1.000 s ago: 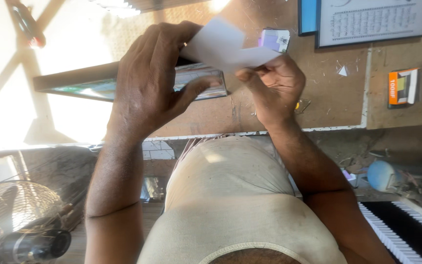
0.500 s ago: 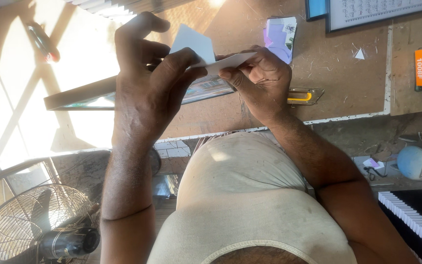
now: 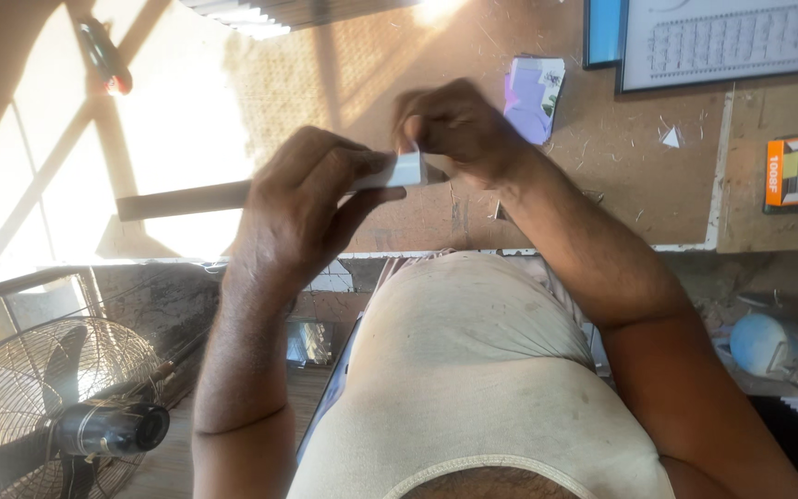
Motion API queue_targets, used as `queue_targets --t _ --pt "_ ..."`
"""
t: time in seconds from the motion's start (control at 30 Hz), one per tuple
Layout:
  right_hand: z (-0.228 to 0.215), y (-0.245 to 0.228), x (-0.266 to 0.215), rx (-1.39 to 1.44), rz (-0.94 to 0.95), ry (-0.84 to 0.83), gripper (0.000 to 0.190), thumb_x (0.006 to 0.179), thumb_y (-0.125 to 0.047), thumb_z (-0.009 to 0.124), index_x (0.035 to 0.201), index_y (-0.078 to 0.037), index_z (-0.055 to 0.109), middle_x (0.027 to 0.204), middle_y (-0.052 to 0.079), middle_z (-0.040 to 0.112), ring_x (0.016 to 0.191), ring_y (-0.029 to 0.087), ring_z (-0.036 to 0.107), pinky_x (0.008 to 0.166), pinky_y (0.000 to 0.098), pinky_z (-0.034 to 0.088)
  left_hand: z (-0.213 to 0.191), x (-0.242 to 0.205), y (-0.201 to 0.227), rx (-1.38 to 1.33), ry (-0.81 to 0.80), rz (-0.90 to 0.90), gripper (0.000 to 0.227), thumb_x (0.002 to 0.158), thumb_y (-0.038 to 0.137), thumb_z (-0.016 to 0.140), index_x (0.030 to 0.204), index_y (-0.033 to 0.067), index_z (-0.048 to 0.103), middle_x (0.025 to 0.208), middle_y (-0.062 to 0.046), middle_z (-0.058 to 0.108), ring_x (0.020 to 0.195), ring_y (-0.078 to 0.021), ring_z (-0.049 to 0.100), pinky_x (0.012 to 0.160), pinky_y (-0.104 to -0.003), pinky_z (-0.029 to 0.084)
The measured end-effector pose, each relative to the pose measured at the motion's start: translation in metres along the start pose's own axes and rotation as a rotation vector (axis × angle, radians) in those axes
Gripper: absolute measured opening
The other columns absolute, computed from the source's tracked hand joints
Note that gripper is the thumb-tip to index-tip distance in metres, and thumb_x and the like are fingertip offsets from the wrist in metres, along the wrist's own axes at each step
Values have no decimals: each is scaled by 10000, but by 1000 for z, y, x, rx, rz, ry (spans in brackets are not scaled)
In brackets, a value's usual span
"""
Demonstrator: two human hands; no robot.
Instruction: The person assembles picture frames by inserting printed images into black frames, placing white backing paper, and securing the back with a stapler. The person handles multiple frames one at a time, flips them over, and staples the backing in place.
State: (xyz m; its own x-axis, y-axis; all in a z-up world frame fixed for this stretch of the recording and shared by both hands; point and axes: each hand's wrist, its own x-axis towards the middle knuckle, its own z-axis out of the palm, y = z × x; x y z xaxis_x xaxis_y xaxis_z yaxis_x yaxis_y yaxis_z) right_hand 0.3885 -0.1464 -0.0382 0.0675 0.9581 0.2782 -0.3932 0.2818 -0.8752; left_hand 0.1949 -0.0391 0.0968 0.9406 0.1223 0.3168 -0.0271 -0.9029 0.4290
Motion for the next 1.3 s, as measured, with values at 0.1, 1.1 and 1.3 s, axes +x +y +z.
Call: queue_targets --t 0.1,1.1,1.3 --pt "4 -1 21 253 446 -232 363 995 -429 695 947 -72 742 653 12 578 503 71 436 452 256 360 -2 -6 10 49 -11 -39 338 1022 254 755 1224 -9 693 949 -58 635 853 -168 622 728 -309 560" --pt "-60 35 -196 -1478 993 -88 335 843 -329 685 943 -10 710 986 230 699 922 423 690 841 522 553 313 -118 -2 14 66 -507 240 975 203 693 1179 77 703 1003 -99 591 997 -272 573 904 -447 439" --pt "-41 36 -168 -1527 941 -210 576 975 -542 650 854 19 699 771 228 681 740 385 713 700 491 575 287 -117 -16 -54 67 -467 231 906 336 732 942 117 668 1512 -75 595 1479 -256 407 1109 -520 326"
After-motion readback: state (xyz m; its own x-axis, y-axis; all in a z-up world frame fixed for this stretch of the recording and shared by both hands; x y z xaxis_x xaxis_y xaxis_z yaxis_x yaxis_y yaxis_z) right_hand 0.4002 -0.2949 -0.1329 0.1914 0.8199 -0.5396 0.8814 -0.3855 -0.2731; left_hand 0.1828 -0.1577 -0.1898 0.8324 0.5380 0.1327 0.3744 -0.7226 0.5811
